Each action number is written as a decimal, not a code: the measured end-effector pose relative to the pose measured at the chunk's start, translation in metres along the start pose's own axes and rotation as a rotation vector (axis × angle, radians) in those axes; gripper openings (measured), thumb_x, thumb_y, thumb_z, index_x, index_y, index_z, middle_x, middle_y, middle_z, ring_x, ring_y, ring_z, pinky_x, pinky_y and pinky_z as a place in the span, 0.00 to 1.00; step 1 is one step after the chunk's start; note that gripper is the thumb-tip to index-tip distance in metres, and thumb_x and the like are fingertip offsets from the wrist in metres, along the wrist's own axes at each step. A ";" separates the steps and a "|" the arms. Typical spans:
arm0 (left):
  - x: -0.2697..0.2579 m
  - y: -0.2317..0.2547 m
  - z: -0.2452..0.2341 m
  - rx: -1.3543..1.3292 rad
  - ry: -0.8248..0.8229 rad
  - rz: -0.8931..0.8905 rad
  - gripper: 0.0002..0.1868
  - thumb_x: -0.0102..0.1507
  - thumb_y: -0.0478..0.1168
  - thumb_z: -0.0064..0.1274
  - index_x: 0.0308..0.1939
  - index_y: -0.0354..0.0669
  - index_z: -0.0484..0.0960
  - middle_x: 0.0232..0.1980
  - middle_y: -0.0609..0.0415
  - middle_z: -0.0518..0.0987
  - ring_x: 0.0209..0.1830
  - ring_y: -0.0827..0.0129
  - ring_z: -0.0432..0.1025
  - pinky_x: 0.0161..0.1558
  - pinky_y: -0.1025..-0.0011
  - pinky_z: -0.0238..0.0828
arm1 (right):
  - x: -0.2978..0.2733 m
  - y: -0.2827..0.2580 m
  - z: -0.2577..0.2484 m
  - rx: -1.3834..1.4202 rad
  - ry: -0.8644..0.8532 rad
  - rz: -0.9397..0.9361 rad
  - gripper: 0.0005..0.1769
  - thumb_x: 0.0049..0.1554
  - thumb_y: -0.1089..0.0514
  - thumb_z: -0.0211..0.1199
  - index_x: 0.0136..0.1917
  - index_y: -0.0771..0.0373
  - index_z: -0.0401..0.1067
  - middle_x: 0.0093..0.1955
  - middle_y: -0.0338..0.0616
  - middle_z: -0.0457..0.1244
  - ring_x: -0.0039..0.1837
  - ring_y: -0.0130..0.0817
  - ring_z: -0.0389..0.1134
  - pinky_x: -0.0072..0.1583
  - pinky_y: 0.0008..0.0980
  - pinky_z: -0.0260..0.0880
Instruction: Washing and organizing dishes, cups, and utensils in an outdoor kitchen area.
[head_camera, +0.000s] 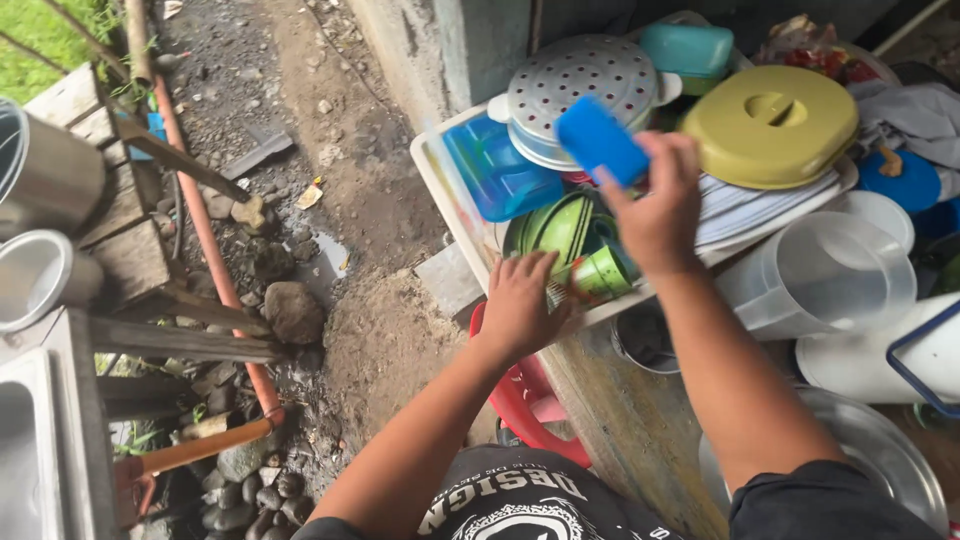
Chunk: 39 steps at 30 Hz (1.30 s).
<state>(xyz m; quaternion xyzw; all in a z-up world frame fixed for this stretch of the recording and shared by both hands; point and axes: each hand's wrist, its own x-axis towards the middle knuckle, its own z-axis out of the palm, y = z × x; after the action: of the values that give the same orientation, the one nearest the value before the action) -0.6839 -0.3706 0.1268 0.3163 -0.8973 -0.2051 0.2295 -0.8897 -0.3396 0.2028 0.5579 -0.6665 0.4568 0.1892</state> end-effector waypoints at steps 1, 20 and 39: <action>-0.001 -0.001 -0.003 -0.077 0.121 0.022 0.36 0.56 0.51 0.63 0.64 0.37 0.72 0.60 0.42 0.76 0.62 0.46 0.67 0.67 0.49 0.57 | -0.001 -0.007 0.012 0.064 -0.063 -0.009 0.30 0.56 0.55 0.81 0.64 0.64 0.67 0.60 0.51 0.60 0.60 0.52 0.66 0.56 0.43 0.71; -0.144 -0.047 -0.090 -0.283 0.310 -0.441 0.22 0.61 0.40 0.60 0.58 0.39 0.77 0.51 0.46 0.83 0.52 0.57 0.78 0.54 0.62 0.73 | 0.042 0.003 0.160 0.094 -0.499 -0.408 0.32 0.42 0.51 0.78 0.57 0.64 0.75 0.74 0.65 0.55 0.76 0.65 0.51 0.76 0.57 0.52; -0.346 -0.115 -0.135 -0.311 0.395 -0.982 0.18 0.64 0.43 0.57 0.56 0.42 0.82 0.47 0.50 0.87 0.48 0.68 0.82 0.51 0.69 0.77 | 0.077 0.059 0.084 -0.249 -0.036 0.033 0.33 0.49 0.50 0.77 0.63 0.57 0.66 0.71 0.58 0.53 0.71 0.60 0.58 0.67 0.57 0.63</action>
<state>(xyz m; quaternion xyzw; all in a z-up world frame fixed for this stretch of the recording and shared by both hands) -0.3156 -0.2540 0.0791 0.6927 -0.5433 -0.3549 0.3146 -0.9457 -0.4545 0.1956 0.5271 -0.7306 0.3633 0.2374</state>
